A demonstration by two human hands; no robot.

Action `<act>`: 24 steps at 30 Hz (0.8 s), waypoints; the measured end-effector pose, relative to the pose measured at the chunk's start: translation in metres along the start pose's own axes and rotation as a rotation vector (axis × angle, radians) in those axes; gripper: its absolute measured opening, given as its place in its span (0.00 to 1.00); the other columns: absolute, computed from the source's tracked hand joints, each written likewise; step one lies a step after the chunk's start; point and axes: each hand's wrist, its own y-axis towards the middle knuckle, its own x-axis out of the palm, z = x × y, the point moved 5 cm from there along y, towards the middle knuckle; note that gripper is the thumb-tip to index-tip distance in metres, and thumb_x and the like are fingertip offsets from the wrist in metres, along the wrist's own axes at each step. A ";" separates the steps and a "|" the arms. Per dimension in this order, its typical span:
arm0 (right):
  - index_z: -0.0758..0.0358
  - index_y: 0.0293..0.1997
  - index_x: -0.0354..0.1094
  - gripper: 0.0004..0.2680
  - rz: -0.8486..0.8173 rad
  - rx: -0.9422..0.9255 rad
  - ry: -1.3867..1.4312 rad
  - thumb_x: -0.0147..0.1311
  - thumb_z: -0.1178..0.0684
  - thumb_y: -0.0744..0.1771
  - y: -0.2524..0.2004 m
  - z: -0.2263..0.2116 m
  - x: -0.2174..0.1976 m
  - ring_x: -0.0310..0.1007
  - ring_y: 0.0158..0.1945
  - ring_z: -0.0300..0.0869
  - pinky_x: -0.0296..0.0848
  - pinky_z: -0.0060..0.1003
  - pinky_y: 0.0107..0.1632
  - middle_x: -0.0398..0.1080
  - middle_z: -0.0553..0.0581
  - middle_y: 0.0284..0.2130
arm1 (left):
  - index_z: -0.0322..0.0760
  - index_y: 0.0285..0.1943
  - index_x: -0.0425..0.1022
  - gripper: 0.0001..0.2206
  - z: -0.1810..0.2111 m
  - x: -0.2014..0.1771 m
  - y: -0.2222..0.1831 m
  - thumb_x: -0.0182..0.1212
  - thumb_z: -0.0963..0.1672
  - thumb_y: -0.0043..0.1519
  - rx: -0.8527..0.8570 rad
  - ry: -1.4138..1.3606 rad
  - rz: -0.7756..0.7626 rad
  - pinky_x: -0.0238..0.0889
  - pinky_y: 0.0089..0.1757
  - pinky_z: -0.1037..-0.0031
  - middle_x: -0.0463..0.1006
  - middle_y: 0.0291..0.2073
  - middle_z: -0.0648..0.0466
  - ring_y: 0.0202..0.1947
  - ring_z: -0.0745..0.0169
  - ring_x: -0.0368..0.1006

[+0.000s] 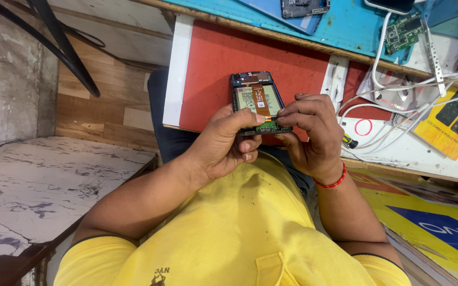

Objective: The person disassembles a smartphone by prying open the back cover and removing screws from the internal frame. They disconnect the battery and charging port assembly, then reconnect the components and reassemble the device. The person plugs in a charging cable to test the device's functionality.

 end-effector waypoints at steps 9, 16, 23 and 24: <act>0.68 0.48 0.70 0.07 -0.109 0.052 0.199 0.59 0.63 0.67 0.000 0.003 -0.010 0.77 0.53 0.53 0.76 0.44 0.57 0.74 0.62 0.49 | 0.31 0.51 0.70 0.10 0.002 -0.010 0.004 0.59 0.41 0.63 0.104 0.135 0.031 0.66 0.22 0.76 0.74 0.28 0.55 0.17 0.75 0.67; 0.70 0.47 0.71 0.08 -0.200 0.000 0.140 0.63 0.61 0.65 0.012 -0.001 -0.017 0.76 0.51 0.53 0.75 0.44 0.53 0.74 0.63 0.47 | 0.27 0.49 0.69 0.10 -0.003 -0.011 0.005 0.59 0.40 0.63 0.028 0.034 0.034 0.69 0.22 0.74 0.75 0.25 0.52 0.17 0.71 0.71; 0.68 0.47 0.72 0.07 -0.325 0.006 0.164 0.59 0.65 0.65 0.022 -0.003 -0.018 0.77 0.50 0.51 0.77 0.42 0.52 0.74 0.62 0.47 | 0.27 0.53 0.68 0.12 0.001 -0.013 0.003 0.58 0.40 0.63 0.117 0.194 0.014 0.70 0.21 0.74 0.74 0.27 0.51 0.16 0.70 0.71; 0.68 0.47 0.72 0.07 -0.345 0.028 0.146 0.59 0.65 0.66 0.020 0.000 -0.015 0.77 0.50 0.51 0.77 0.41 0.51 0.74 0.61 0.47 | 0.27 0.54 0.67 0.12 0.000 -0.016 0.005 0.58 0.39 0.63 0.142 0.229 0.003 0.70 0.21 0.74 0.74 0.29 0.50 0.18 0.69 0.71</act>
